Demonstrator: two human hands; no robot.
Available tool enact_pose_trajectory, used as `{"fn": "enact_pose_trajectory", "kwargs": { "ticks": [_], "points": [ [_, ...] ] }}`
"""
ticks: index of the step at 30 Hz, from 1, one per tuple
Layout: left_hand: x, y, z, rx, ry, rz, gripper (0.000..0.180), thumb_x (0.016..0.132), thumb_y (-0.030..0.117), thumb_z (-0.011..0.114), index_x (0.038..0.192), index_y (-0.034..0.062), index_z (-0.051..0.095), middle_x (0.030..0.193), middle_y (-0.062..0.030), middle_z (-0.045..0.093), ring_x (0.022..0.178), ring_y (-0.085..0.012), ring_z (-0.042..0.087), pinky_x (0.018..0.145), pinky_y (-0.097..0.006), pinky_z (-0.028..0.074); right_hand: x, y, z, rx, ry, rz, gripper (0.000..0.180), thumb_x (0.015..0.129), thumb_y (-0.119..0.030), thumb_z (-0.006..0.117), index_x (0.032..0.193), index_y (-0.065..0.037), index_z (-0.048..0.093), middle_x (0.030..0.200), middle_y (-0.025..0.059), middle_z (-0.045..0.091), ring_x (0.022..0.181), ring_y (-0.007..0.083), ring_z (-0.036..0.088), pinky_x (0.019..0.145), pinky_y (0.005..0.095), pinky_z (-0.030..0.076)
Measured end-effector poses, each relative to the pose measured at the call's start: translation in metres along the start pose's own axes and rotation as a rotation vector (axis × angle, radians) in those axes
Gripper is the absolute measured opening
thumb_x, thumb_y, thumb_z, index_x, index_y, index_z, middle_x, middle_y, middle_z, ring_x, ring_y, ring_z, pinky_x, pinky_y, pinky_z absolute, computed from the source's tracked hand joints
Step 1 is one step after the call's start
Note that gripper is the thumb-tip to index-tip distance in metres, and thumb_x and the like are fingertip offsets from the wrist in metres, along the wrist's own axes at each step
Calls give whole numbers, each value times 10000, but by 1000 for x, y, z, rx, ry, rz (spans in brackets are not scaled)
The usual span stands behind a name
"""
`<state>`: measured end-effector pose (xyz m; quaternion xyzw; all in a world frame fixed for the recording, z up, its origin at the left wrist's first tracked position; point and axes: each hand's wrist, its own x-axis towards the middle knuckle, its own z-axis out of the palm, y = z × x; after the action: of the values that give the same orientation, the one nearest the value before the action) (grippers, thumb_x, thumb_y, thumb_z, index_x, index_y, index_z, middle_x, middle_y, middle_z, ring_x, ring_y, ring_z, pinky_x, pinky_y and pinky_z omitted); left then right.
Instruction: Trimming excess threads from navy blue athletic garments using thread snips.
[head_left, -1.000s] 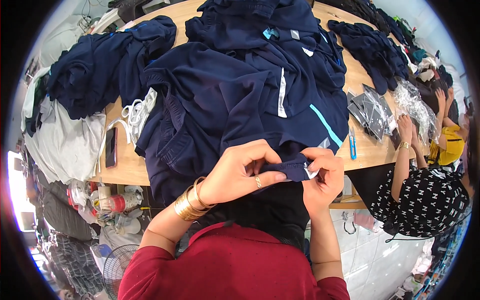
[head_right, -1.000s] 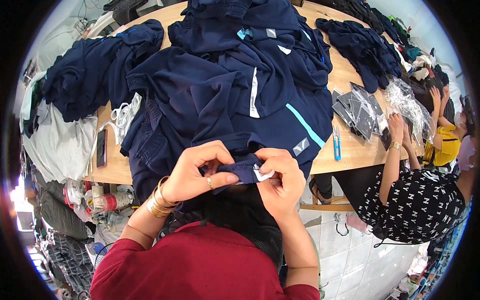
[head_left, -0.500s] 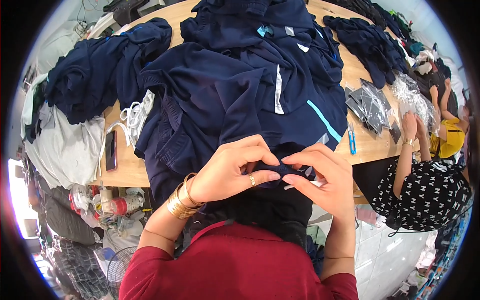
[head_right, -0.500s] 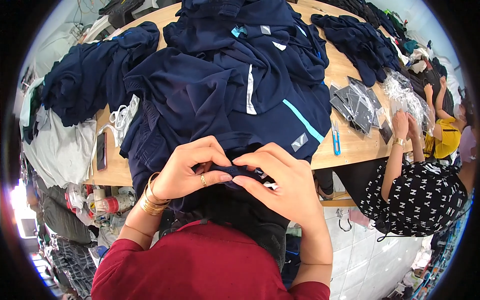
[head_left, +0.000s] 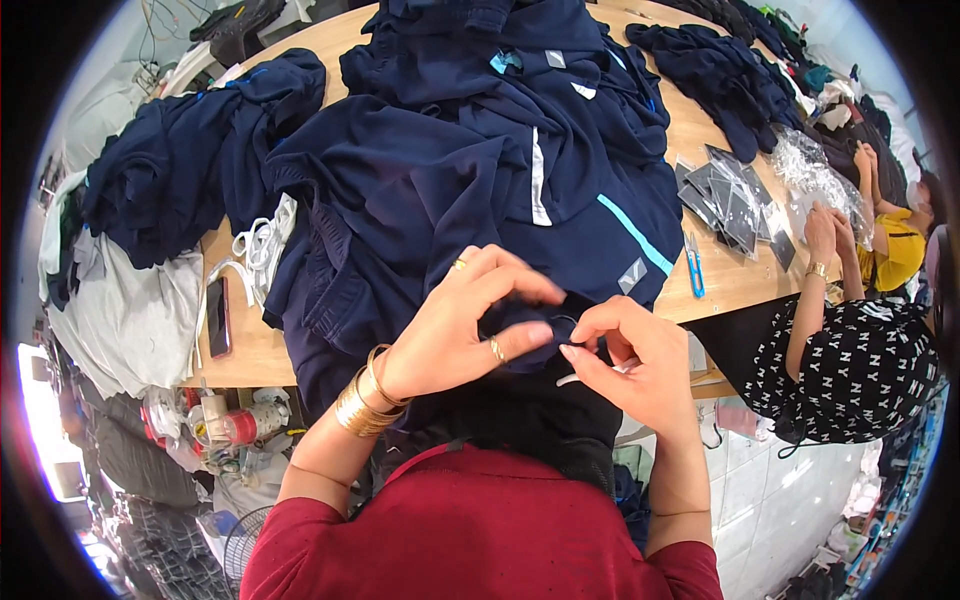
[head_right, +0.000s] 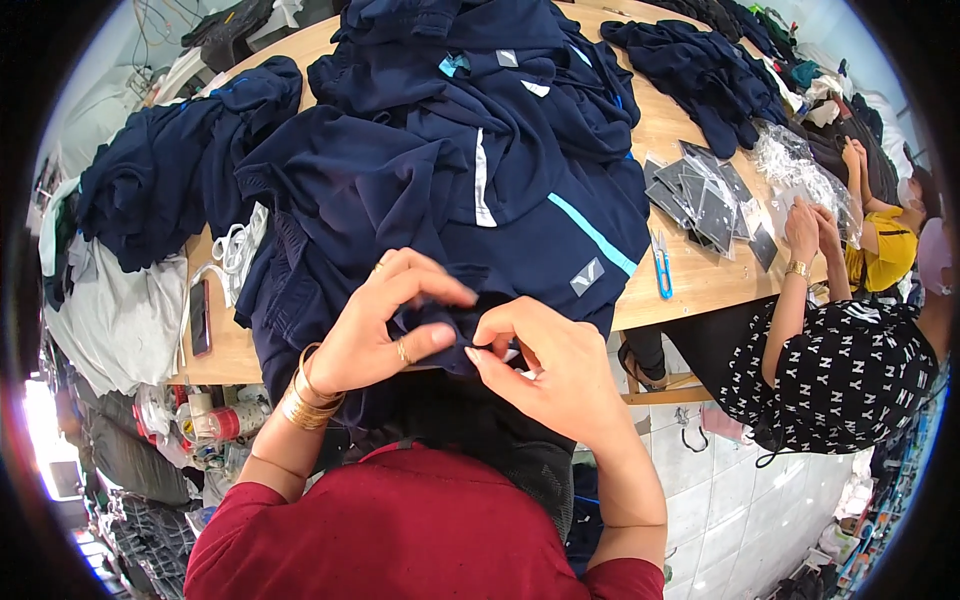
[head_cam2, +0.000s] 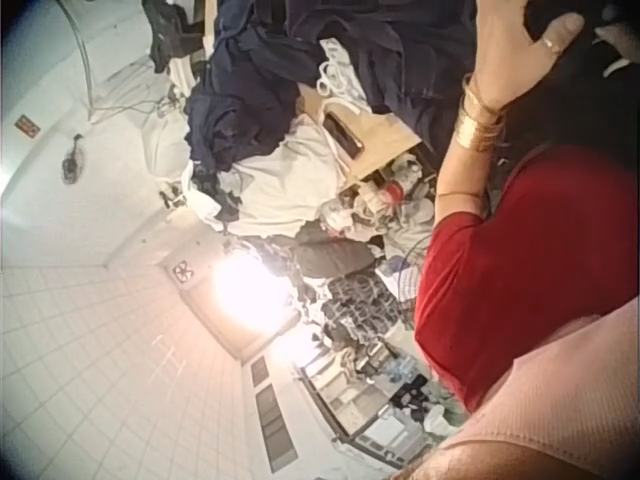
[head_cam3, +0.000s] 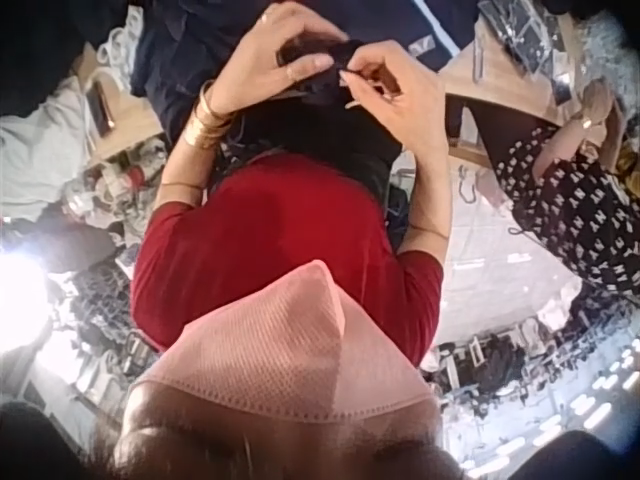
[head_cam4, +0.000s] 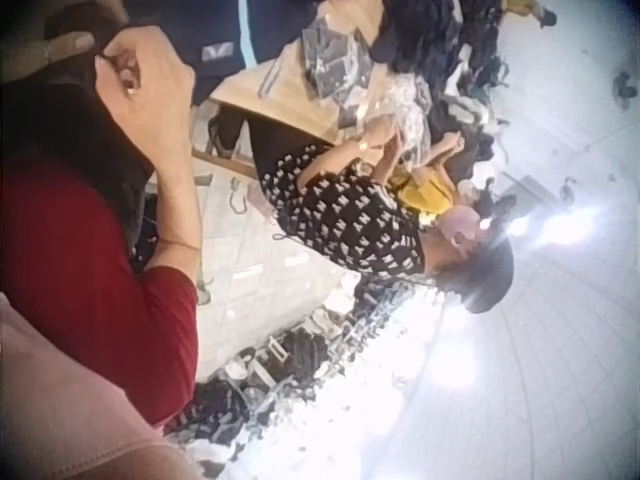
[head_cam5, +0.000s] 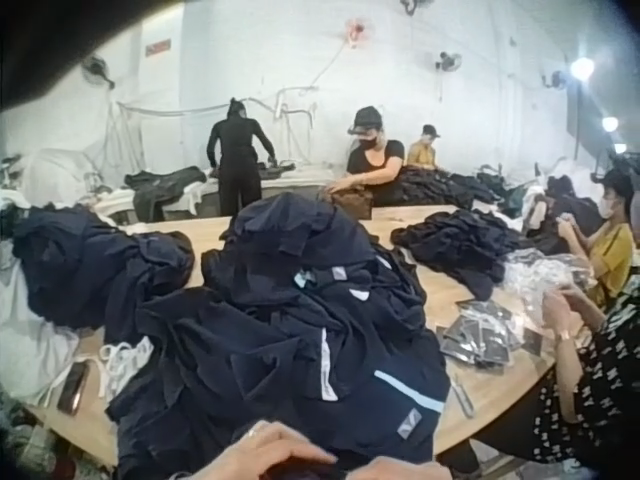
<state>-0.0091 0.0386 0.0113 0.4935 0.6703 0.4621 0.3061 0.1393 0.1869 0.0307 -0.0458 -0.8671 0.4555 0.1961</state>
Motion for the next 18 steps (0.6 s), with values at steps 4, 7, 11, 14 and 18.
{"fn": "enact_pose_trajectory", "kwargs": {
  "ticks": [4, 7, 11, 14, 18],
  "points": [
    [9, 15, 11, -50, -167, 225, 604, 710, 219, 735, 1222, 39, 470, 1159, -125, 539, 1057, -270, 527, 932, -375, 377, -5, 2, 6, 84, -4, 70, 152, 712, -27, 695, 818, -50, 588, 695, 27, 565, 491, 82, 462, 446, 210, 350],
    [13, 10, 21, -97, -187, 42, 460, 719, 204, 717, 1110, 39, 537, 1009, -132, 603, 931, -282, 592, 821, -357, 444, -9, 9, 10, 139, 100, -20, 147, 731, -8, 685, 826, -42, 578, 718, 23, 570, 470, 65, 424, 442, 203, 326],
    [15, -4, 25, 18, -165, -17, 273, 711, 134, 679, 953, 41, 595, 801, -146, 623, 759, -324, 614, 656, -341, 475, -19, 14, 19, 315, 245, 84, 149, 776, 29, 651, 877, -9, 549, 724, -3, 556, 532, 4, 412, 481, 156, 326],
    [16, -20, 28, 99, -62, 84, 274, 679, 61, 651, 946, 32, 599, 822, -166, 628, 768, -333, 618, 646, -337, 480, -24, 20, 33, 646, 374, 173, 203, 775, 41, 651, 934, -7, 533, 727, -14, 548, 568, -14, 418, 510, 147, 340],
    [12, -33, 29, -8, 100, 77, 274, 692, 7, 629, 964, 11, 593, 834, -163, 630, 808, -327, 623, 682, -312, 485, -20, 17, 30, 581, 337, 220, 277, 772, 39, 656, 1007, -12, 520, 707, -31, 529, 587, -23, 413, 518, 143, 320]
  ]
}}
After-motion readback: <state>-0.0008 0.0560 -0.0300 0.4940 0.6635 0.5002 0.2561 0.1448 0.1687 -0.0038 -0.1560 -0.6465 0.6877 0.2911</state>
